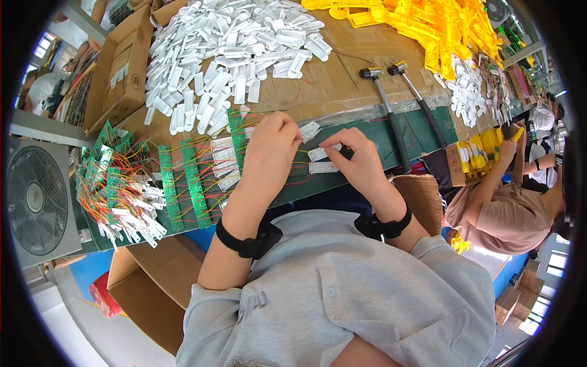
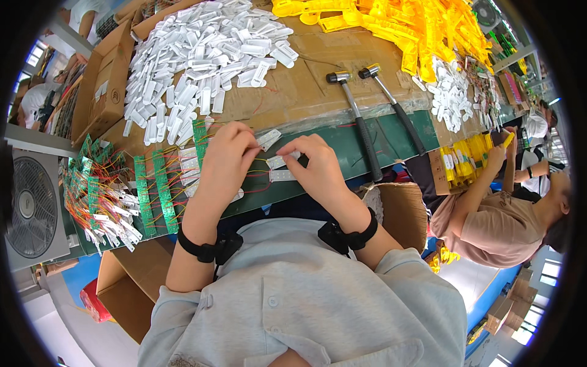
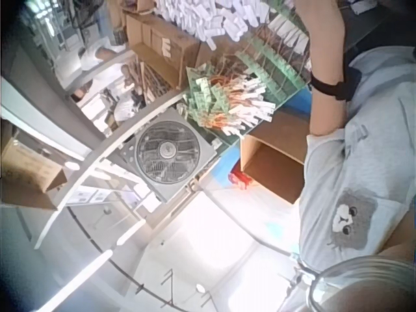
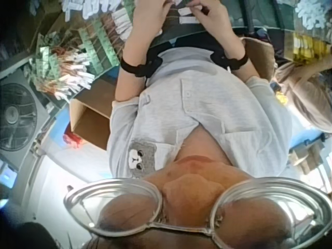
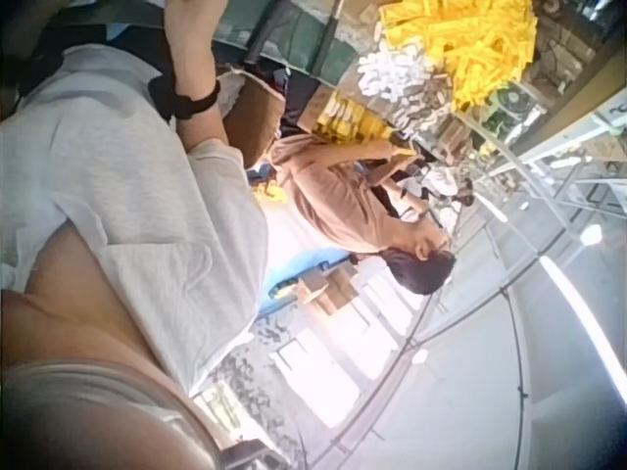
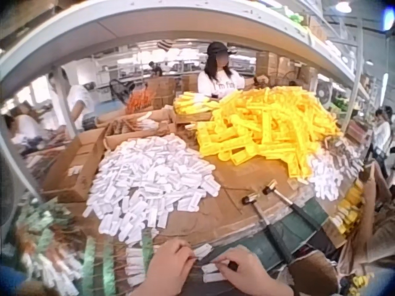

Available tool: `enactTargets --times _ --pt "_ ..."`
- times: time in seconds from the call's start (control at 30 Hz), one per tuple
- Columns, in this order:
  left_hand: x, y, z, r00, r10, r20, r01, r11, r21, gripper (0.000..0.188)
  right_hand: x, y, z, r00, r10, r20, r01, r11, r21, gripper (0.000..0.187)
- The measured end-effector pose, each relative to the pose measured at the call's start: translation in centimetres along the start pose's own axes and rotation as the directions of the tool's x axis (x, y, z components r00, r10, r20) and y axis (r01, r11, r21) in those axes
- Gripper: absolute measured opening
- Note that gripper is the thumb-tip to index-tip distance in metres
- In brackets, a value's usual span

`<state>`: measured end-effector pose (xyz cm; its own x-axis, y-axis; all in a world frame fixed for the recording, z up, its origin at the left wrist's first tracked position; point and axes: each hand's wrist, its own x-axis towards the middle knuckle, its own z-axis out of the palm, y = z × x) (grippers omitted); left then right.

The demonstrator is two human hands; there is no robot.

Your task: Manually assemble and secure LED modules onto a circuit board and place them into a box.

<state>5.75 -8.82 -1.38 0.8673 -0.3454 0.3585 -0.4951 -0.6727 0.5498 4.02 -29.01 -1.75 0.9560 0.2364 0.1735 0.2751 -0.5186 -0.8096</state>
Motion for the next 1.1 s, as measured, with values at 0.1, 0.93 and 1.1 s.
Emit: enactTargets --times 0.1,0.93,1.1 --pt "-0.1 0.0 0.2 0.984 -0.018 -0.177 -0.002 0.993 -0.115 0.019 0.3 1.4 0.5 0.987 -0.155 -0.035 0.138 0.946 -0.293 0.015" --pt "-1.9 1.1 -1.5 0.969 -0.249 -0.001 0.206 0.804 -0.558 0.017 9.0 1.1 -1.7 0.951 0.155 0.269 -0.184 0.979 0.085 0.034" --pt "-2.1 0.8 -1.1 0.977 -0.214 -0.021 0.174 0.843 -0.510 0.024 3.6 0.2 -2.7 0.839 0.230 0.494 -0.458 0.788 0.411 0.024"
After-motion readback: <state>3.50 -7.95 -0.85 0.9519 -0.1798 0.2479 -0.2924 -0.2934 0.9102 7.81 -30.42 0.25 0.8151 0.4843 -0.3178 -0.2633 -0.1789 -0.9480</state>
